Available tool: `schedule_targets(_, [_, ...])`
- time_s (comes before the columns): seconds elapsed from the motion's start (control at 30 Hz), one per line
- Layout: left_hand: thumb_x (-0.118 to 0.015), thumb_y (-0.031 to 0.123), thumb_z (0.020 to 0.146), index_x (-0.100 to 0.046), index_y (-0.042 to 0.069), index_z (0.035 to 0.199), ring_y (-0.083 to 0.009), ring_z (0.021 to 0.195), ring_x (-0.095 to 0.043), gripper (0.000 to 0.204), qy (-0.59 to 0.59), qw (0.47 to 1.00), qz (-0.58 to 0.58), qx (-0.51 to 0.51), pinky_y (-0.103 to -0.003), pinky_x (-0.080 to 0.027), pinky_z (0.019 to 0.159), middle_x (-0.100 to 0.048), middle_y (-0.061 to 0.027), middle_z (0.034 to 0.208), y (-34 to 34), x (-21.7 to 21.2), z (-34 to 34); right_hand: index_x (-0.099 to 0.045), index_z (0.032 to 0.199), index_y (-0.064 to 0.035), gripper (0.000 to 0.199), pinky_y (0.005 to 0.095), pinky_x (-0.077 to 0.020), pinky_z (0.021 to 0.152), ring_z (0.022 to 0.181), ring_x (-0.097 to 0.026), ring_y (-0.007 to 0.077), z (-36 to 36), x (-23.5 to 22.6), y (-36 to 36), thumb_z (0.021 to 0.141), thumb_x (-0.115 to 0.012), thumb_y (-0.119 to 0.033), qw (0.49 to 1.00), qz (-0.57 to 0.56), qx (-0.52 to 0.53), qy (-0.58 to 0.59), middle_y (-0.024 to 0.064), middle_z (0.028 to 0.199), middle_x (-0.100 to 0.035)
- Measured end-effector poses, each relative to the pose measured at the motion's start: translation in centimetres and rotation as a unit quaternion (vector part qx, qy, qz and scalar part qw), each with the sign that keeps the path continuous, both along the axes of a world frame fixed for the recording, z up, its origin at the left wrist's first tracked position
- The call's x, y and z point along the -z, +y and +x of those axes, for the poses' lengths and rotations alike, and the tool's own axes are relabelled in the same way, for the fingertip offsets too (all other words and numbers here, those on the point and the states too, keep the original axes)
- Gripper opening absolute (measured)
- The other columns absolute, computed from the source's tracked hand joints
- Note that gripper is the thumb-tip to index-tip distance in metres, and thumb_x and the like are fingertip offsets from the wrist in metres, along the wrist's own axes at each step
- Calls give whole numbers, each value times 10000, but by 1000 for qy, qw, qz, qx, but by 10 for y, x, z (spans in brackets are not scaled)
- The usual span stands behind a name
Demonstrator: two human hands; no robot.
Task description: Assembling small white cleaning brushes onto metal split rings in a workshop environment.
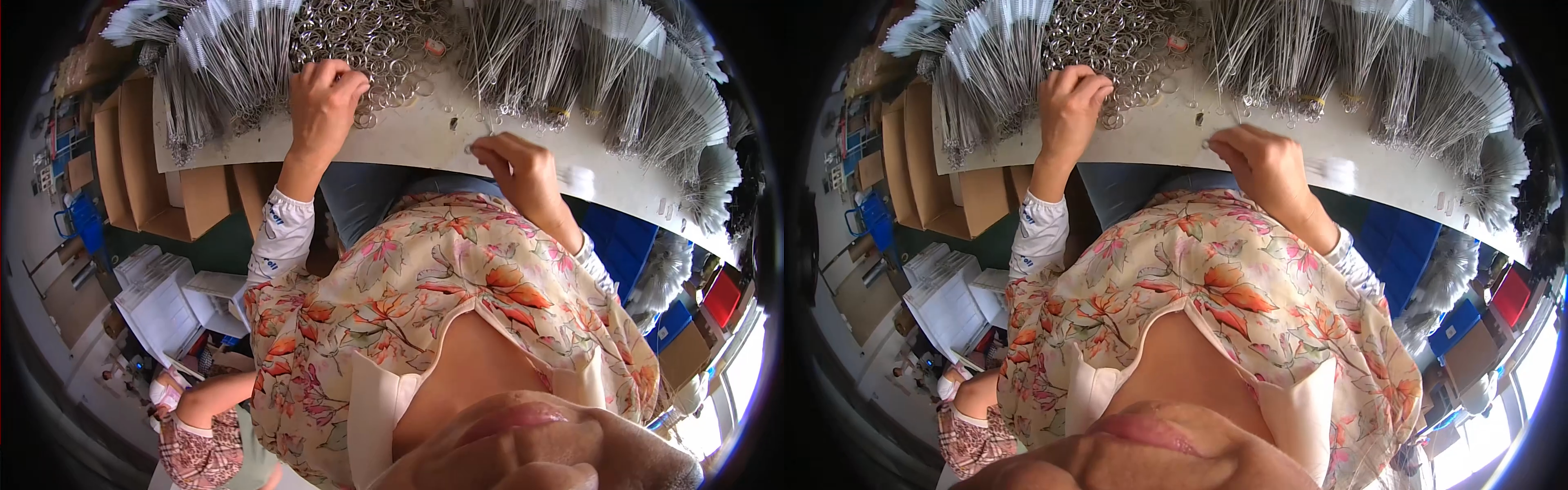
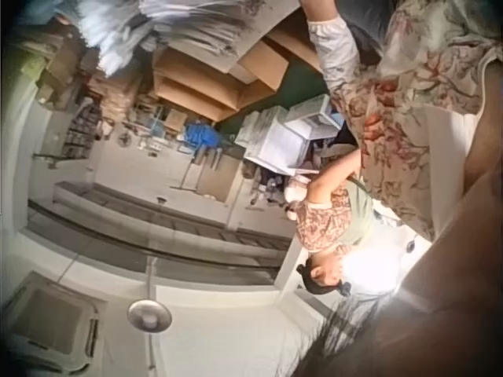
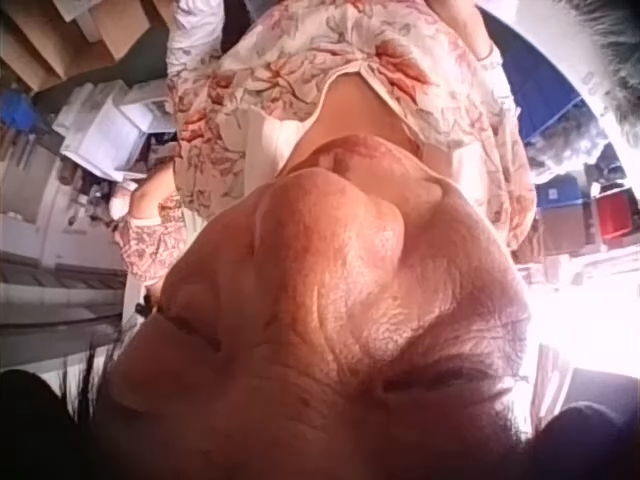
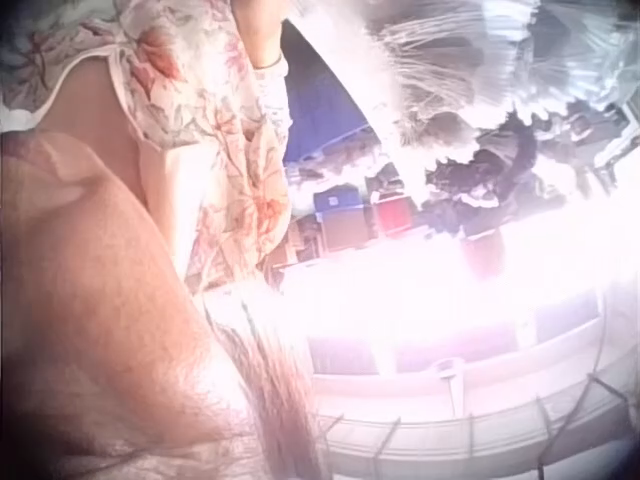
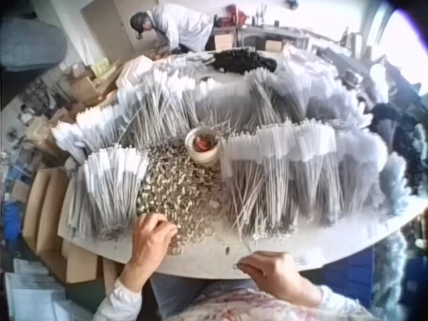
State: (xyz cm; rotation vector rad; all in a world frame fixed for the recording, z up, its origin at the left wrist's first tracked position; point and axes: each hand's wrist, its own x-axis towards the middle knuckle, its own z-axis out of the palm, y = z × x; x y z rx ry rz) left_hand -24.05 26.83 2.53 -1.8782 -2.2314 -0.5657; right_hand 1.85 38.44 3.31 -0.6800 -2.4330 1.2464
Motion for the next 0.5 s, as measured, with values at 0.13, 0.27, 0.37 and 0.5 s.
schedule_targets(0.13, [-611, 141, 869, -628, 45, 883, -150, 730, -602, 99, -220, 965, 109, -92, -282, -489, 674, -638, -66, 857, -2, -15, 9, -659, 922, -32, 123, 271, -463, 544, 607, -599, 144, -27, -26, 7, 815, -653, -94, 984, -145, -8, 99, 69, 710, -625])
schedule_targets(0.27, [-557, 115, 911, -589, -12, 940, -93, 679, -573, 134, -596, 784, 169, -39, -209, -478, 645, -626, -54, 820, 4, -41, 45, -655, 945, -14, 151, 219, -416, 511, 584, -521, 57, -50, -41, 9, 845, -649, -127, 950, -269, -4, 157, 32, 690, -601])
schedule_targets(0.37, [-560, 82, 903, -598, -6, 940, -80, 678, -570, 102, -479, 859, 160, -86, -196, -465, 641, -623, -39, 798, 4, -40, 78, -656, 942, -25, 162, 200, -392, 492, 560, -477, 30, -50, -39, 4, 844, -659, -154, 940, -278, -16, 198, 14, 741, -600])
schedule_targets(0.5, [-562, 25, 886, -604, -9, 993, -101, 749, -601, 120, -248, 950, 187, -39, -208, -466, 673, -637, -35, 841, -2, -27, 99, -647, 931, -21, 151, 201, -395, 489, 571, -471, 31, -40, -26, -5, 847, -657, -146, 919, -360, -69, 144, 16, 848, -594])
